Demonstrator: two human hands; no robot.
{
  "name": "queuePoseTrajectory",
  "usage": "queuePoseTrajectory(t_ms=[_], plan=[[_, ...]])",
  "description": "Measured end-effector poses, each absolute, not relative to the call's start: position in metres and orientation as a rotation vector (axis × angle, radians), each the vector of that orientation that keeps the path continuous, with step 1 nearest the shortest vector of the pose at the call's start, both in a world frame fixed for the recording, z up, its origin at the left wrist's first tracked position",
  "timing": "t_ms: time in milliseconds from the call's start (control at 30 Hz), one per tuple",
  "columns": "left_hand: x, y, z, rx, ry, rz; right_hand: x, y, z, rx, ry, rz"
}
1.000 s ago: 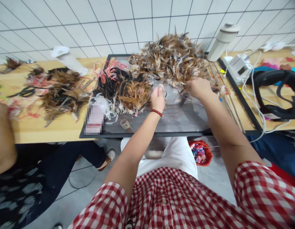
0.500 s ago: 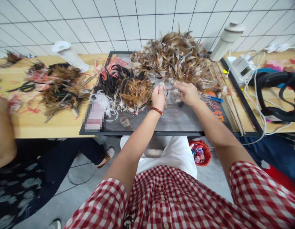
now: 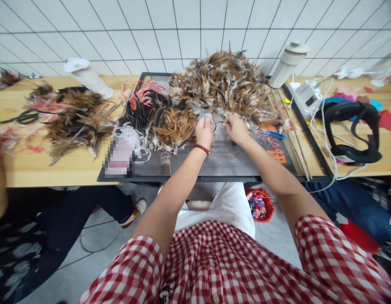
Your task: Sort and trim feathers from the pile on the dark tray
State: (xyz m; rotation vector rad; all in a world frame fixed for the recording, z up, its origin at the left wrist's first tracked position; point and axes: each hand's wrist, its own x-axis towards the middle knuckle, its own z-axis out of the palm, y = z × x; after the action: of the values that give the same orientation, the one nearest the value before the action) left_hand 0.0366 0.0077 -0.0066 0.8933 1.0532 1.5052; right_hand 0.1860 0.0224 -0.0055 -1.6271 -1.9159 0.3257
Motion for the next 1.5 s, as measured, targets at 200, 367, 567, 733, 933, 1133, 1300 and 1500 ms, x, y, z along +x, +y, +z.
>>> queuePoseTrajectory(t_ms=[200, 367, 567, 733, 933, 1133, 1300, 1500], plan=[[0.042, 0.003, 0.006, 0.863, 1.075, 1.483, 0.168, 0.008, 0.011, -1.189, -1.378, 1.139], [0.043, 0.002, 0.006, 0.809, 1.038, 1.456, 0.15, -0.006, 0.013, -1.074, -1.208, 1.381], [0.043, 0.005, 0.003, 0.749, 0.989, 1.433, 0.151, -0.005, 0.011, -1.022, -1.191, 1.413], [0.043, 0.005, 0.0, 0.799, 1.001, 1.448, 0.149, -0.005, 0.007, -1.014, -1.213, 1.422], [0.042, 0.006, -0.001, 0.833, 1.064, 1.475, 0.156, -0.004, 0.009, -1.073, -1.283, 1.258], [0.044, -0.009, 0.015, 0.91, 0.96, 1.316, 0.175, 0.004, 0.017, -0.96, -1.357, 1.045], [0.043, -0.025, 0.031, 0.889, 0.844, 1.074, 0.188, 0.002, 0.023, -0.858, -1.392, 1.329], [0.04, -0.032, 0.038, 0.818, 0.738, 0.929, 0.192, -0.001, 0.028, -0.893, -1.325, 1.44]])
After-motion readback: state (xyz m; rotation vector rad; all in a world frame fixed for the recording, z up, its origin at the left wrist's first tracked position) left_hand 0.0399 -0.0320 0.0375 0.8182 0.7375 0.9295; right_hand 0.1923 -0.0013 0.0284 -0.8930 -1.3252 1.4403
